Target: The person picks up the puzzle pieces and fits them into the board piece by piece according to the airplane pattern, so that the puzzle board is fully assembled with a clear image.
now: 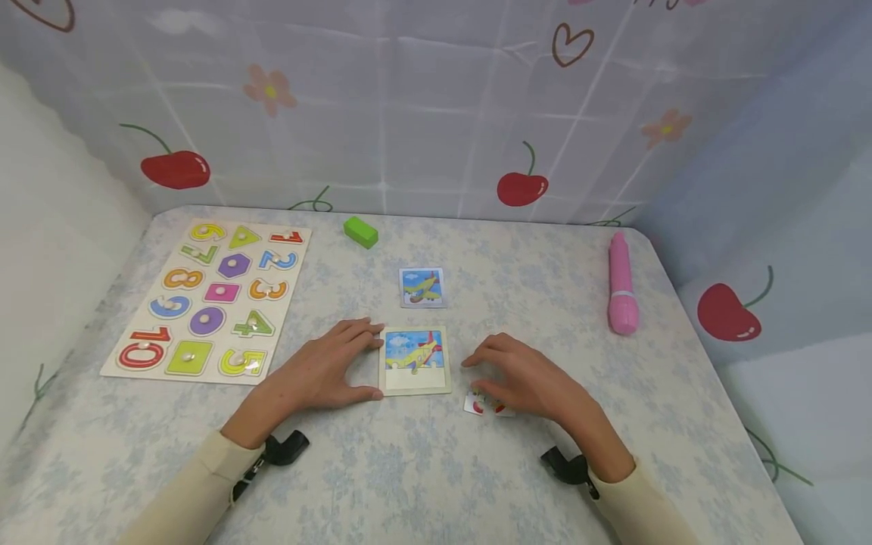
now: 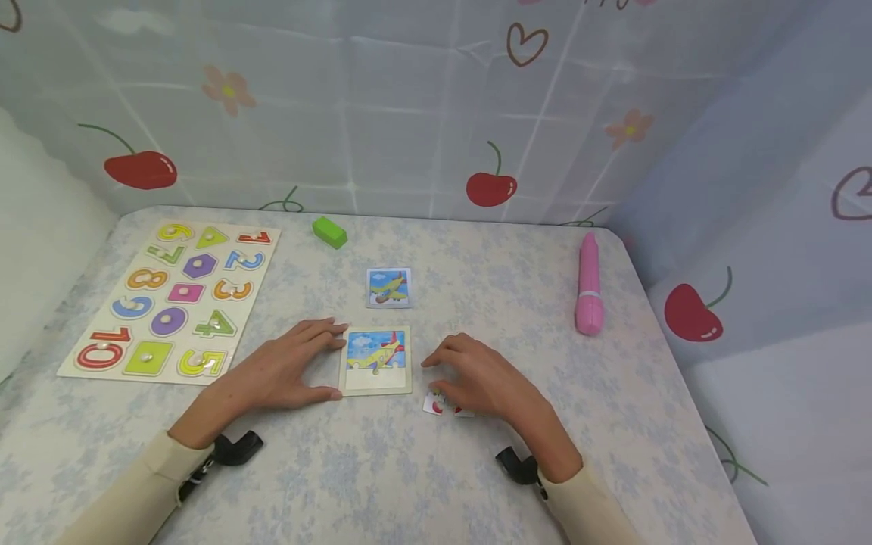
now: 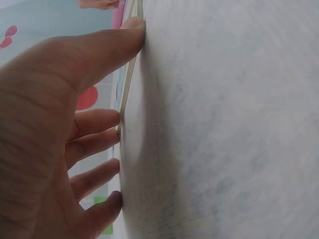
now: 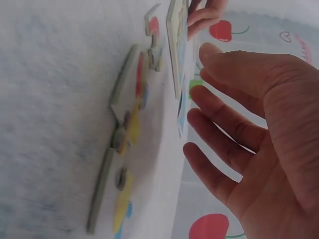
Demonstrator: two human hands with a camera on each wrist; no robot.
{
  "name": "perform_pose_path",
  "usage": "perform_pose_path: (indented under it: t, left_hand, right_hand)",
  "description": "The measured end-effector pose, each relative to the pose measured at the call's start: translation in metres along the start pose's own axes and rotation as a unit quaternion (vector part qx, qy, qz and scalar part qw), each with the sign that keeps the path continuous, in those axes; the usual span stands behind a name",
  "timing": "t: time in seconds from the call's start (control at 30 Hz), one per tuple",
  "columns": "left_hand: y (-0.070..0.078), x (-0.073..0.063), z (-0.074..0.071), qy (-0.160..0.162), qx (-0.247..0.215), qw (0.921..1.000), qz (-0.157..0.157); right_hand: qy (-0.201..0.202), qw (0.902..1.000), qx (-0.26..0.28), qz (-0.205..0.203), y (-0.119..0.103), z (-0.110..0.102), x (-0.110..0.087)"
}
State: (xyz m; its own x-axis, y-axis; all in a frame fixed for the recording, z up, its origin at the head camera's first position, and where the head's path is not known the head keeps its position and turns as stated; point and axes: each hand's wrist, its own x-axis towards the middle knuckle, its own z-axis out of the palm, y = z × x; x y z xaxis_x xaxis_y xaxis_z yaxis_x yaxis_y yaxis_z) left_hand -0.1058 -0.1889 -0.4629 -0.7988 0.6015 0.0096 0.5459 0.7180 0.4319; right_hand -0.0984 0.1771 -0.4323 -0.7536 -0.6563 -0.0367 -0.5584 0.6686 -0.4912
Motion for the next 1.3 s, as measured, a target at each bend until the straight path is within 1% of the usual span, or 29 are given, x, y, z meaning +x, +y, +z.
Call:
perform_pose_path:
  t: [0.1,0.3,0.4,0.53,0.73,0.9,1.0,1.13,1.3]
  left_hand:
    - [0.001,0.000,-0.001,0.001,-0.003,1.0000,0.000]
    - [0.002,0.000,-0.001,0.002,-0.003,1.0000,0.003]
    - [0.001,0.000,0.000,0.002,-0.004,1.0000,0.005]
    - [0.000,-0.001,0.000,0.000,-0.002,1.0000,0.002]
    - [0.000,-0.001,0.000,-0.002,-0.001,1.0000,-0.003]
    - [0.001,0.000,0.000,-0.004,0.000,1.0000,-0.005]
    - [0.001,0.000,-0.001,-0.004,0.001,1.0000,-0.003]
    - [0.001,0.000,-0.001,-0.002,0.001,1.0000,-0.001]
    - [0.002,0.000,-0.001,-0.003,0.000,1.0000,-0.003]
  right_hand:
    - [0.000,1.0000,0.002,0.001,0.000,0.003,-0.005]
    - [0.007,0.9997,-0.016,-0.016,0.001,0.014,-0.014]
    - [0.015,0.9991,-0.027,-0.030,0.000,0.019,-0.016]
    - [0.027,0.9980,-0.042,-0.037,-0.001,0.022,-0.017]
    - [0.039,0.9976,-0.045,-0.037,-0.001,0.024,-0.017]
    - [0.048,0.9963,-0.045,-0.055,0.001,0.026,-0.016]
    - [0.043,0.9959,-0.049,-0.062,0.001,0.025,-0.014]
    - [0.034,0.9965,-0.047,-0.060,-0.001,0.022,-0.011]
    - [0.032,0.9966,-0.050,-0.057,-0.004,0.019,-0.006]
